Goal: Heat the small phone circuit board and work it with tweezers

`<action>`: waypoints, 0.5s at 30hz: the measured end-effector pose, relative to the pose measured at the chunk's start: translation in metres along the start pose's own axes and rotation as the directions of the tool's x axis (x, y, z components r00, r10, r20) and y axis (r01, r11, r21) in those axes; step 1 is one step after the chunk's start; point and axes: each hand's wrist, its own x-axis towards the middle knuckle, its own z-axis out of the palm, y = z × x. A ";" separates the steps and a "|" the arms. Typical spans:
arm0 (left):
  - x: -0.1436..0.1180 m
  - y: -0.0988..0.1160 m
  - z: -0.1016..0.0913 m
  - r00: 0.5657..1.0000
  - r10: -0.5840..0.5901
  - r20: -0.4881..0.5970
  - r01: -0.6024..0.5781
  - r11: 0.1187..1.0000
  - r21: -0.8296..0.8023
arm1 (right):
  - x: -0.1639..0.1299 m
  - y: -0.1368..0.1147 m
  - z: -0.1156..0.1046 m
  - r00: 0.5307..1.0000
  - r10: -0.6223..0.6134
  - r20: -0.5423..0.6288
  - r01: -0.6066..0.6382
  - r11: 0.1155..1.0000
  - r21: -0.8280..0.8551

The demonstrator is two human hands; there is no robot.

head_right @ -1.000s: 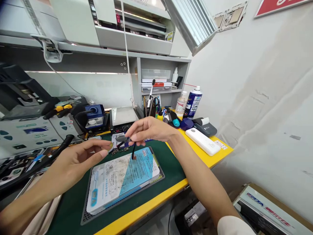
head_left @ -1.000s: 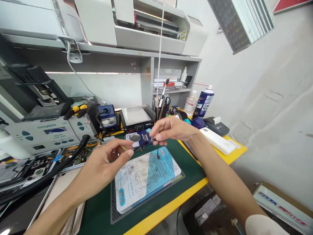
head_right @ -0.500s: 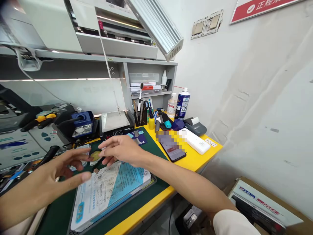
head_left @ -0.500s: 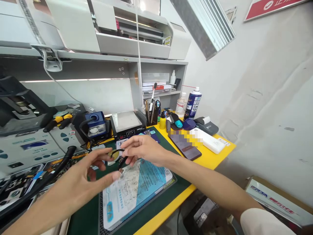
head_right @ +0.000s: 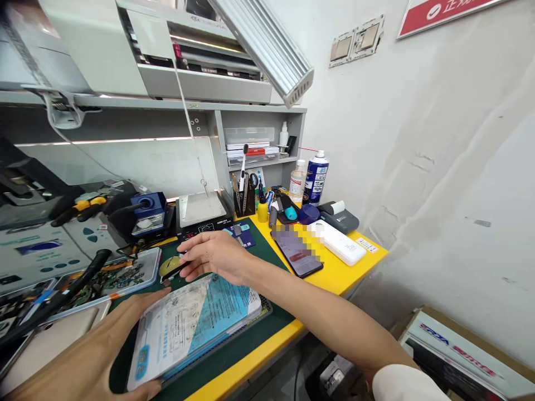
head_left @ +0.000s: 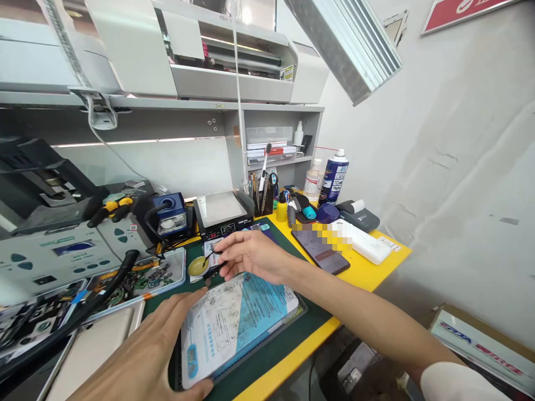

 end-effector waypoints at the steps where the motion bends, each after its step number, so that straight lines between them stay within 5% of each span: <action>1: -0.001 0.000 0.000 1.000 0.000 -0.011 0.000 1.000 -0.001 | 0.000 -0.001 0.000 1.000 -0.003 -0.002 0.003 1.000 -0.002; 8: 0.001 0.000 0.004 0.997 0.043 -0.070 -0.045 0.999 -0.029 | 0.000 0.002 0.000 1.000 -0.003 0.025 0.003 1.000 -0.007; 15: 0.005 0.000 -0.008 0.998 0.012 0.056 -0.011 1.000 -0.014 | 0.004 0.009 0.001 0.998 0.016 0.059 -0.015 1.000 -0.011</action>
